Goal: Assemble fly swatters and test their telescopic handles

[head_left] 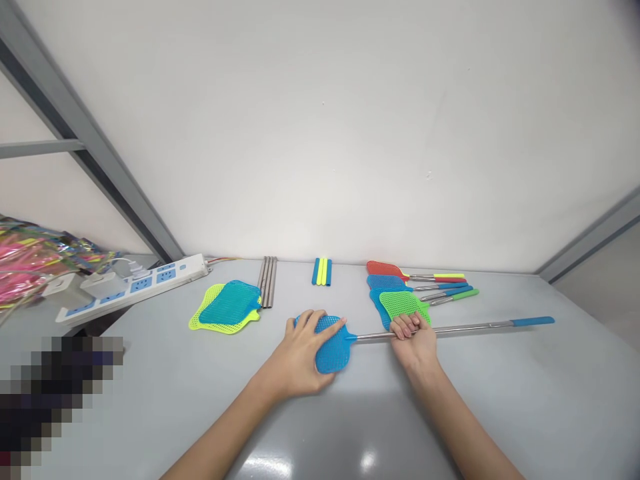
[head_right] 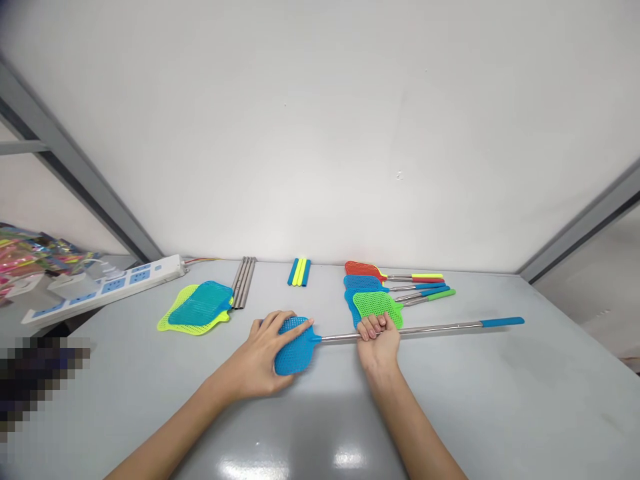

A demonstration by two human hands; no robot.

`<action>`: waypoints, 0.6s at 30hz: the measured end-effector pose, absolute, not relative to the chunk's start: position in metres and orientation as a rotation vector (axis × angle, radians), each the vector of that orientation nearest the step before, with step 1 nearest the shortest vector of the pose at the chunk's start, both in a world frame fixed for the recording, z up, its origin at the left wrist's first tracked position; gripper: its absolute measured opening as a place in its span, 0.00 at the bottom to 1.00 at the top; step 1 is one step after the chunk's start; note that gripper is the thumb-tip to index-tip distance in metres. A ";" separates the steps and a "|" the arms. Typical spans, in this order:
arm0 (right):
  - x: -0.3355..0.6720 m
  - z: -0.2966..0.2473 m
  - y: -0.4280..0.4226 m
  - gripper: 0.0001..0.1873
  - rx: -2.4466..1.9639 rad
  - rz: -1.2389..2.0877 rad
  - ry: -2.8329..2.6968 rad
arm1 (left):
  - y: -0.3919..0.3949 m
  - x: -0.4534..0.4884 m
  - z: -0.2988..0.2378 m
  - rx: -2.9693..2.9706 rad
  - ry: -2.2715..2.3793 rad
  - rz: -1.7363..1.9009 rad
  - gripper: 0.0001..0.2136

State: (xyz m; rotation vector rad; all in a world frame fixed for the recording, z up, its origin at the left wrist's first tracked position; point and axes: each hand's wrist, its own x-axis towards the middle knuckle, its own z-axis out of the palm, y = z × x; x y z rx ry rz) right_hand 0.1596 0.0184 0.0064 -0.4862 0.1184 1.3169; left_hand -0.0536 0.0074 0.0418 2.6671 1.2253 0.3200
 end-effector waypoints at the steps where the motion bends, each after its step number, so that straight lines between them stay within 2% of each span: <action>1: 0.158 0.006 0.018 0.13 -0.491 1.308 0.115 | 0.007 -0.053 0.042 2.667 1.230 0.323 0.35; 18: 0.142 0.003 0.011 0.16 -0.477 1.239 0.093 | 0.006 -0.055 0.040 2.625 1.250 0.317 0.34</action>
